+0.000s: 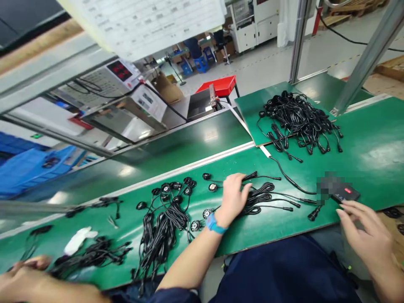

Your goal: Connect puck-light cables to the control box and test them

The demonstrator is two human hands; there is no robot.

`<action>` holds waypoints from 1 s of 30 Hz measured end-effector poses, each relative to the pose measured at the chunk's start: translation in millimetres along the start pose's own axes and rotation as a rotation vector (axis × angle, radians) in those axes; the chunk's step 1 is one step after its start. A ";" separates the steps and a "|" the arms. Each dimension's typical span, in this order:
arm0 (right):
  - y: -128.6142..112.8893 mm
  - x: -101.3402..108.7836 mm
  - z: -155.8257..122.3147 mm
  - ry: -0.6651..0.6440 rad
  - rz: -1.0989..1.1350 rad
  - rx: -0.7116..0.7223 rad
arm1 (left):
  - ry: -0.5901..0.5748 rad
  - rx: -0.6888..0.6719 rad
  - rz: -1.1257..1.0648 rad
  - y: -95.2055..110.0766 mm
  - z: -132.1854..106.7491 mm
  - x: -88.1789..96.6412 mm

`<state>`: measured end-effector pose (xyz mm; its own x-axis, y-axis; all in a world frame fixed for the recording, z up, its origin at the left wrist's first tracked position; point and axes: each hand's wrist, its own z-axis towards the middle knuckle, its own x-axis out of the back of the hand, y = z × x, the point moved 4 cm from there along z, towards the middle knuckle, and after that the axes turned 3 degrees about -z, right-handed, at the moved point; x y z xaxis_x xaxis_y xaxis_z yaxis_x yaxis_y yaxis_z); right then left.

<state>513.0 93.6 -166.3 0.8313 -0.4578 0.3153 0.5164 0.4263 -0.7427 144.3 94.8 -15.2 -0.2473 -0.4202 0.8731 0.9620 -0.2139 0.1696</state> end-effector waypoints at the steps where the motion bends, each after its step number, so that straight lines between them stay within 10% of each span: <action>1: 7.0 6.6 0.2 0.045 -0.056 -0.019 | 0.012 0.039 0.087 -20.0 -5.4 11.5; 10: 61.4 24.4 -6.5 -0.044 -0.254 -0.040 | -0.222 0.558 0.192 -126.6 -36.6 33.1; 30: 48.4 -9.0 -14.2 -0.145 -0.332 -0.019 | -0.151 0.598 -0.181 -154.9 -48.7 43.7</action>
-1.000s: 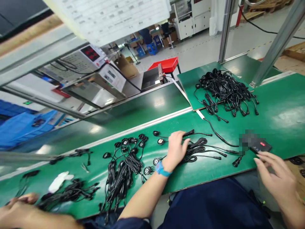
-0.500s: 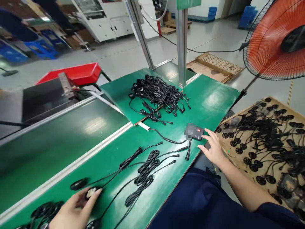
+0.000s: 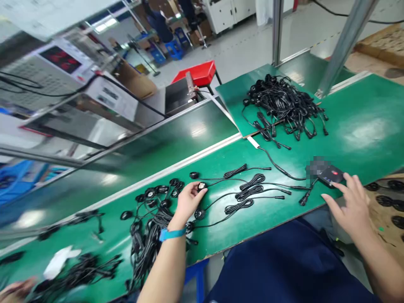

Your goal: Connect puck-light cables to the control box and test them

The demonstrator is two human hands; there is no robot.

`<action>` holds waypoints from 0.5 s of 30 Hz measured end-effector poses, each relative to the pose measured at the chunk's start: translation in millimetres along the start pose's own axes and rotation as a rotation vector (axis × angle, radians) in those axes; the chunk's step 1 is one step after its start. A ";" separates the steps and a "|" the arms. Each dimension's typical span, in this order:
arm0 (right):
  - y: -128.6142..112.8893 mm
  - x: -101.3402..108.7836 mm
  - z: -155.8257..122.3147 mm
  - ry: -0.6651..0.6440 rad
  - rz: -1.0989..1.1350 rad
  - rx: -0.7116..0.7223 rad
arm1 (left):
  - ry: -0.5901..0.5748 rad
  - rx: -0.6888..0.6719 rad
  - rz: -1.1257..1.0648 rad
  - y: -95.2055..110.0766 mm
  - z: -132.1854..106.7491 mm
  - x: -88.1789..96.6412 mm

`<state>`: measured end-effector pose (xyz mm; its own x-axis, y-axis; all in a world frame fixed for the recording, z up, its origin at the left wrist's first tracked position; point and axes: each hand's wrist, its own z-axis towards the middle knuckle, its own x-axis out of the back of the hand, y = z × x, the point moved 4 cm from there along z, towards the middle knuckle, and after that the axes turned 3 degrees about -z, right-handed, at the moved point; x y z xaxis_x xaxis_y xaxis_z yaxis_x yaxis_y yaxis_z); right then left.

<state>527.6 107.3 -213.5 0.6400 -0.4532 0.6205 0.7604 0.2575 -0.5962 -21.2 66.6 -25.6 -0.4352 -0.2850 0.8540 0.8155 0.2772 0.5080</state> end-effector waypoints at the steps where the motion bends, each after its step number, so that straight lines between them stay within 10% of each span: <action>1: -0.7 -1.3 -0.4 -0.005 -0.011 -0.008 | 0.003 -0.001 -0.005 -1.9 0.1 0.8; 15: -3.9 -0.6 -2.5 -0.056 -0.047 -0.042 | -0.005 0.034 -0.049 -7.9 -2.1 0.9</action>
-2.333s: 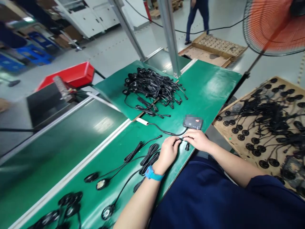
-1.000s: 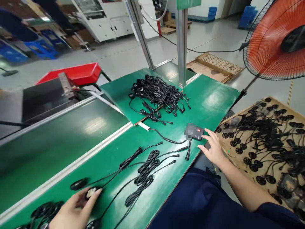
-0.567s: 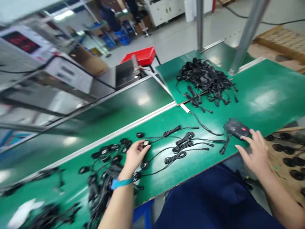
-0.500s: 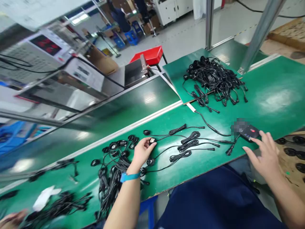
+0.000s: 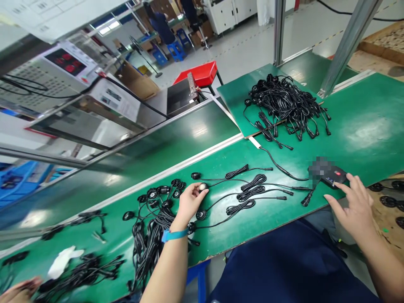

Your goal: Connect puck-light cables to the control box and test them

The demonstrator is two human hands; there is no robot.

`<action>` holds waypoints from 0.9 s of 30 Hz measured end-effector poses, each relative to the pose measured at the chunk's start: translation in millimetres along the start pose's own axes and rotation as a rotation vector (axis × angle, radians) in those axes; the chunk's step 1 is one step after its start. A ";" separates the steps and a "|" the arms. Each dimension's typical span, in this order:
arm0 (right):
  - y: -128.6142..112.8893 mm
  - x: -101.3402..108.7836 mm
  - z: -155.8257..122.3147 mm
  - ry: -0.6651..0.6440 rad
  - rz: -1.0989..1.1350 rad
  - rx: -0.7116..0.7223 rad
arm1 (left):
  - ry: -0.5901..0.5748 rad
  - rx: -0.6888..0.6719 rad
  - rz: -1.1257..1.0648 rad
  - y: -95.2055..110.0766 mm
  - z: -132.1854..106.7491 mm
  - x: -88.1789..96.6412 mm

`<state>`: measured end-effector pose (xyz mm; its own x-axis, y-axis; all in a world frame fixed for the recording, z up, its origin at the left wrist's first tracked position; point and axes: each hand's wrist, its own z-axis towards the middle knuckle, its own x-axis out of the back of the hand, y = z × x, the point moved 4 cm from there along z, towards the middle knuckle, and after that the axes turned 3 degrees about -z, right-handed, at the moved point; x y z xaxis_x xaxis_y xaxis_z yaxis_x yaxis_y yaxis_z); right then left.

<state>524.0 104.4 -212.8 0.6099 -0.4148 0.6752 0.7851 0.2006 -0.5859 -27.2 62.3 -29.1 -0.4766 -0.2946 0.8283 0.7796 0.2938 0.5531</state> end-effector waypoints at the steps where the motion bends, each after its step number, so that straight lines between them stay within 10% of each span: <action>1: 0.2 -0.2 -0.1 -0.003 0.000 -0.003 | 0.001 0.001 -0.002 0.2 -0.2 0.1; 14: 2.7 -1.5 -0.2 0.007 0.004 -0.014 | 0.032 -0.002 -0.011 0.4 -2.2 -4.2; 27: 6.9 -10.6 -6.4 0.020 0.025 -0.029 | 0.276 -0.288 0.099 13.5 -4.1 4.6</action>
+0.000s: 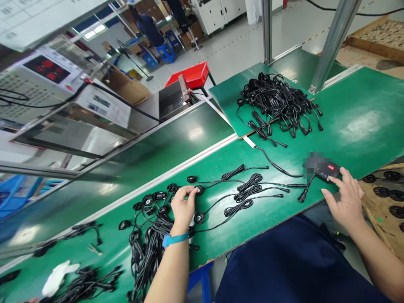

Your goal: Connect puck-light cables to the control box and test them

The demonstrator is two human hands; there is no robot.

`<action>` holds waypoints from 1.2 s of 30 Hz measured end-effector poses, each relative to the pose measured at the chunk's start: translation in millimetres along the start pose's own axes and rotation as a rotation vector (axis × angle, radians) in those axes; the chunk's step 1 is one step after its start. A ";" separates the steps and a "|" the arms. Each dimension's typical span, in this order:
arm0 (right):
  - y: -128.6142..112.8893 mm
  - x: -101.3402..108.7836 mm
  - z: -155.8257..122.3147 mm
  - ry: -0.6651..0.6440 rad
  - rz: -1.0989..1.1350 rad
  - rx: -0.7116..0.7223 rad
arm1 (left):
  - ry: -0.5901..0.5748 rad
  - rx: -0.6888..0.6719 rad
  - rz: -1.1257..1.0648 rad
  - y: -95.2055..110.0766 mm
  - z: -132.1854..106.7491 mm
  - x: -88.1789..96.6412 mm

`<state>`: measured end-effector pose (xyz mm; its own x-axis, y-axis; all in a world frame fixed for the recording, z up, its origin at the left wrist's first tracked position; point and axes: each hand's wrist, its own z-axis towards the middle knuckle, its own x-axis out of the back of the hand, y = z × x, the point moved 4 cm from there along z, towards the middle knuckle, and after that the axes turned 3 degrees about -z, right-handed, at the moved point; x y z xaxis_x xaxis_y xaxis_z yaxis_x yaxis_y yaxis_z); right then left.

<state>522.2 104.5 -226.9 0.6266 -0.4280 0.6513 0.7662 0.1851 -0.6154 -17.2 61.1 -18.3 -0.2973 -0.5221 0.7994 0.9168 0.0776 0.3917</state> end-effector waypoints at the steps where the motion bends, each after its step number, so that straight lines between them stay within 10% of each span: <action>1: -0.2 -0.2 0.0 0.004 0.003 0.005 | 0.007 0.015 -0.004 -0.2 0.2 1.0; 22: 3.1 1.0 -1.2 0.011 0.062 -0.011 | 0.051 0.250 0.267 -7.9 65.9 0.4; 36: 5.8 -1.4 -0.6 0.020 0.075 -0.012 | 0.014 0.411 -0.154 -54.2 38.2 -12.1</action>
<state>525.7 105.7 -231.6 0.6788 -0.4313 0.5944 0.7156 0.2066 -0.6673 -73.5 95.7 -31.7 -0.4156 -0.5654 0.7125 0.6791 0.3282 0.6566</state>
